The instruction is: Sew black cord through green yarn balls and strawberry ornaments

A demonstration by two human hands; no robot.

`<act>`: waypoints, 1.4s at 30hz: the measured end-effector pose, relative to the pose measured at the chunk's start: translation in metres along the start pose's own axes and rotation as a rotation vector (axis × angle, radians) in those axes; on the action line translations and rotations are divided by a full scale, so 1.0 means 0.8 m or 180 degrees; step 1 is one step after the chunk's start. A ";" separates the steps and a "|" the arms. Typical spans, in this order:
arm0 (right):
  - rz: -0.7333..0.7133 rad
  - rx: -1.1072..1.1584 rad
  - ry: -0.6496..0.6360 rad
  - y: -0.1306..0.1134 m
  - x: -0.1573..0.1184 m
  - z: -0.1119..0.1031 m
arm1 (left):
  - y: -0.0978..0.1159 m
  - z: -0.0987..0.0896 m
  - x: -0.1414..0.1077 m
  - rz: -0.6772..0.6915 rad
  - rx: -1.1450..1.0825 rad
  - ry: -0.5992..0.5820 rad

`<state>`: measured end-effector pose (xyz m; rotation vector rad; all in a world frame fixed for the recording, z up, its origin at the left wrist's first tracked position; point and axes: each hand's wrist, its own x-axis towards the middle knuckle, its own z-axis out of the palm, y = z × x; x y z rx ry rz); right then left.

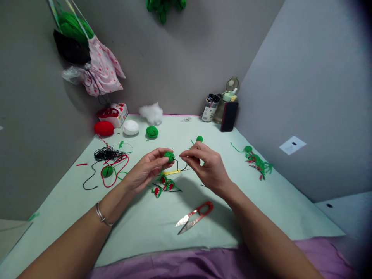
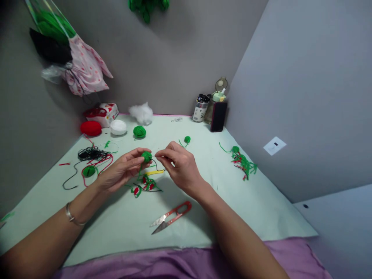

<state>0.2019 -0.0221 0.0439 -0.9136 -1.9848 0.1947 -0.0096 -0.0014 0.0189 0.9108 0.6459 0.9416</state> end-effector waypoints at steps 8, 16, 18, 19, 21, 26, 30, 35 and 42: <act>-0.0059 -0.0134 -0.0031 -0.002 0.000 0.000 | -0.002 -0.003 0.001 0.0011 0.0031 -0.0008; -0.0006 -0.0112 0.0008 -0.005 -0.001 0.005 | -0.003 -0.002 0.002 0.0126 0.0033 -0.0038; 0.0085 -0.0054 0.0005 -0.005 -0.002 0.007 | -0.003 0.000 0.002 0.0170 0.0031 -0.0036; 0.0148 -0.0018 -0.0007 -0.005 -0.002 0.008 | -0.002 0.000 0.002 0.0186 0.0034 -0.0027; 0.0246 0.0050 -0.0037 -0.006 -0.001 0.008 | -0.002 0.001 0.002 0.0214 0.0048 0.0002; 0.0250 0.0077 -0.0068 -0.011 0.001 0.003 | -0.001 0.001 0.001 0.0240 0.0063 0.0031; 0.0256 0.0069 -0.0047 -0.011 0.001 0.001 | 0.001 0.001 0.000 0.0231 0.0067 0.0034; 0.0180 0.0059 -0.0103 -0.007 -0.001 0.002 | 0.000 0.001 0.000 0.0230 0.0087 0.0063; 0.0291 0.0181 -0.0147 -0.008 0.000 0.002 | -0.003 -0.001 0.000 0.0254 0.0145 0.0001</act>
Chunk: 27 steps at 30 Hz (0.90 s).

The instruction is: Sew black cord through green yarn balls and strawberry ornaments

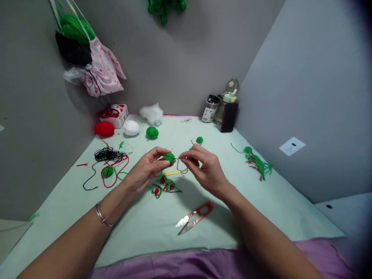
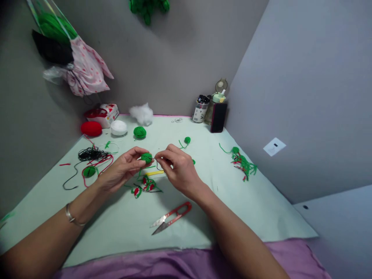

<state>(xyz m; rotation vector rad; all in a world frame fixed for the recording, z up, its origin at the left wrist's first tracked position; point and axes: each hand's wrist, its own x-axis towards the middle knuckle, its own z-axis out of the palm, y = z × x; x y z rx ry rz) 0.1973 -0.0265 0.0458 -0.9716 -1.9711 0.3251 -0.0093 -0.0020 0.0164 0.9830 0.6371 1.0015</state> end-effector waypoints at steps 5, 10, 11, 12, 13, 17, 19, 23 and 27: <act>0.0421 0.0441 -0.0123 0.004 0.003 0.000 | 0.001 0.000 0.001 -0.0004 -0.0021 -0.0053; 0.0570 0.0762 -0.0153 0.009 0.005 0.003 | -0.001 0.000 0.001 -0.0022 0.0004 -0.0052; 0.0608 0.0801 -0.0175 0.010 0.005 0.004 | -0.002 0.000 0.001 -0.0035 0.0019 -0.0039; 0.0648 0.0837 -0.0201 0.011 0.004 0.005 | -0.003 0.001 0.000 -0.0062 0.0030 -0.0019; 0.0683 0.0874 -0.0225 0.011 0.004 0.006 | -0.004 0.002 0.000 -0.0102 0.0036 0.0004; 0.0768 0.1008 -0.0289 0.012 0.004 0.007 | -0.006 0.007 -0.001 -0.0193 0.0005 0.0079; 0.0777 0.1055 -0.0356 0.013 0.005 0.004 | -0.006 0.008 -0.001 -0.0209 -0.0001 0.0065; 0.0751 0.1172 -0.0551 0.015 0.007 -0.003 | -0.005 0.008 -0.001 -0.0234 -0.0030 0.0031; 0.0866 0.1408 -0.0652 0.022 0.009 -0.005 | -0.005 0.006 0.000 -0.0235 -0.0078 0.0038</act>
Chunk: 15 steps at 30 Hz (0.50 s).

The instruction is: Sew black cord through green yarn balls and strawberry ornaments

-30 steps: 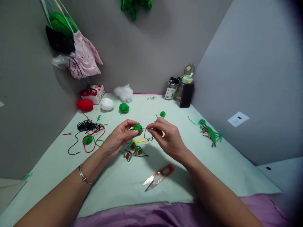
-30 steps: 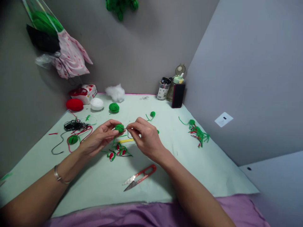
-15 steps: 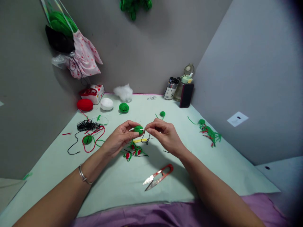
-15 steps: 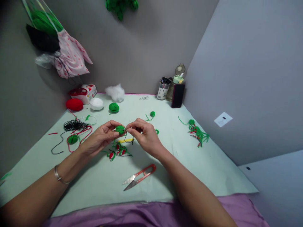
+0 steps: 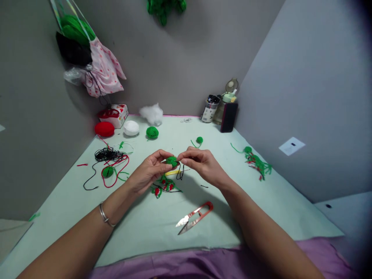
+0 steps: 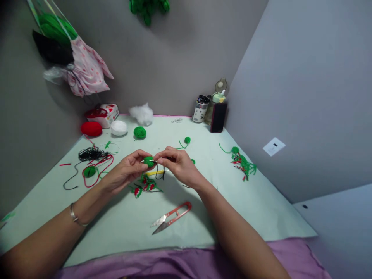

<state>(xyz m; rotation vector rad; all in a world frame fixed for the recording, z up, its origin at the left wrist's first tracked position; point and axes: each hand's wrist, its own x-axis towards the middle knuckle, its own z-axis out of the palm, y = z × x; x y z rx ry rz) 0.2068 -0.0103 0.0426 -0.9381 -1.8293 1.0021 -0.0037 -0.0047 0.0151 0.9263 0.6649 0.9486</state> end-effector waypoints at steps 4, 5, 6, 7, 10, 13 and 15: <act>0.0249 0.0488 -0.0123 0.005 0.002 0.004 | 0.000 0.001 -0.001 0.0039 0.0003 0.0000; 0.0306 0.0552 -0.0120 0.006 0.002 0.006 | 0.000 0.002 -0.001 0.0052 0.0028 0.0002; 0.0340 0.0586 -0.0099 0.006 0.002 0.008 | 0.000 0.003 -0.002 0.0065 0.0065 0.0008; 0.0349 0.0604 -0.0057 0.007 0.003 0.011 | -0.001 0.004 -0.003 0.0070 0.0112 0.0011; 0.0317 0.0604 0.0092 0.007 0.004 0.017 | -0.003 0.007 -0.005 0.0050 0.0244 0.0034; 0.0313 0.0293 0.0284 0.008 0.003 0.021 | -0.006 0.007 -0.004 0.0093 0.0355 0.0132; 0.0260 -0.0092 0.0406 0.008 0.000 0.022 | -0.008 0.006 -0.002 0.0188 0.0471 0.0250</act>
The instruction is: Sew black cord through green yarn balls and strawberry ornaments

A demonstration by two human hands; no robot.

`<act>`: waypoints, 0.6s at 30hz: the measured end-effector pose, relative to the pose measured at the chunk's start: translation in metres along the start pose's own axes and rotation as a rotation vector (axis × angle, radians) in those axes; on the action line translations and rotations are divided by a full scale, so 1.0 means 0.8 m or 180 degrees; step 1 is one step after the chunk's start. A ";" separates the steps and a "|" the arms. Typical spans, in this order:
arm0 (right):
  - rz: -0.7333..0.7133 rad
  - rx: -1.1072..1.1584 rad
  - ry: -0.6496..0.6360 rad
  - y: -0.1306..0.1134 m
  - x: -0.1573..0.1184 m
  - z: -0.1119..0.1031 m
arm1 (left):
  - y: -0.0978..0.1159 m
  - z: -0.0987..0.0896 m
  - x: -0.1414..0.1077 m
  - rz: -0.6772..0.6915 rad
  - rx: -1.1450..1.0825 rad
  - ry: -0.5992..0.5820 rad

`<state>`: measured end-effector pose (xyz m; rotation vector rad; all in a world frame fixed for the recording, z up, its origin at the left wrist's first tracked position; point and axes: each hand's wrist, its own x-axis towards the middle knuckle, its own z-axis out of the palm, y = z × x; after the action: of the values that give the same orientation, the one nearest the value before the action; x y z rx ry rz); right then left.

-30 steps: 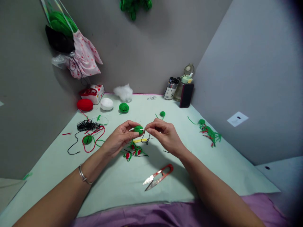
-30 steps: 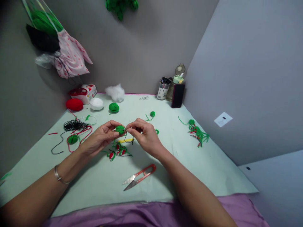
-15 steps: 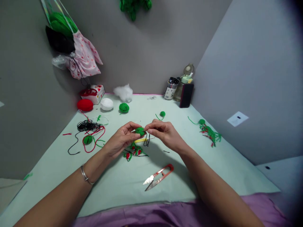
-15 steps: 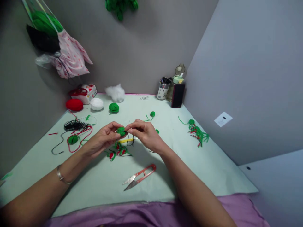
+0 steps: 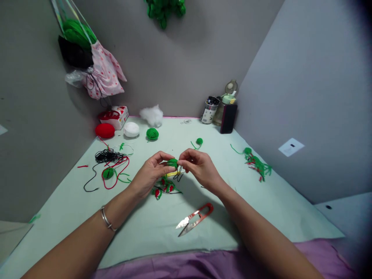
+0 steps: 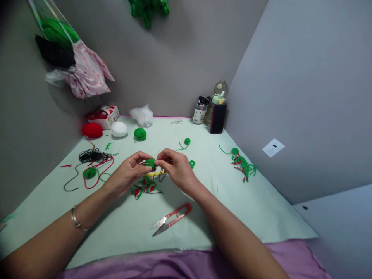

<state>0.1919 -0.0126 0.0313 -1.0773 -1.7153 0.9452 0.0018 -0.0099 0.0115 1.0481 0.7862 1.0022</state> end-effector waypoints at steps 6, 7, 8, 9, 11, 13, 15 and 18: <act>-0.1011 -0.1547 0.0184 0.000 -0.013 0.014 | -0.003 0.003 0.002 0.0630 0.0406 0.0238; -0.1168 -0.1867 0.0167 0.002 -0.015 0.017 | -0.005 0.005 0.002 0.0661 0.0448 0.0247; -0.1302 -0.2197 0.0139 0.004 -0.016 0.019 | -0.007 0.006 0.002 0.0652 0.0488 0.0258; -0.1419 -0.2518 0.0116 0.006 -0.016 0.021 | -0.009 0.007 0.003 0.0627 0.0539 0.0288; -0.1665 -0.3013 0.0130 0.008 -0.017 0.022 | -0.013 0.008 0.004 0.0604 0.0666 0.0349; -0.2000 -0.3168 0.0351 0.005 -0.017 0.020 | -0.014 0.009 0.005 0.0665 0.0795 0.0361; -0.2323 -0.2982 0.0648 -0.002 -0.017 0.015 | -0.010 0.012 0.003 0.0816 0.0873 0.0327; -0.2578 -0.2612 0.0818 -0.014 -0.020 0.007 | -0.002 0.018 -0.003 0.1241 0.1028 0.0358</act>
<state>0.1875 -0.0316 0.0351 -0.7800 -2.0823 -0.4273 0.0145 -0.0169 0.0149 1.4715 0.8734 1.3006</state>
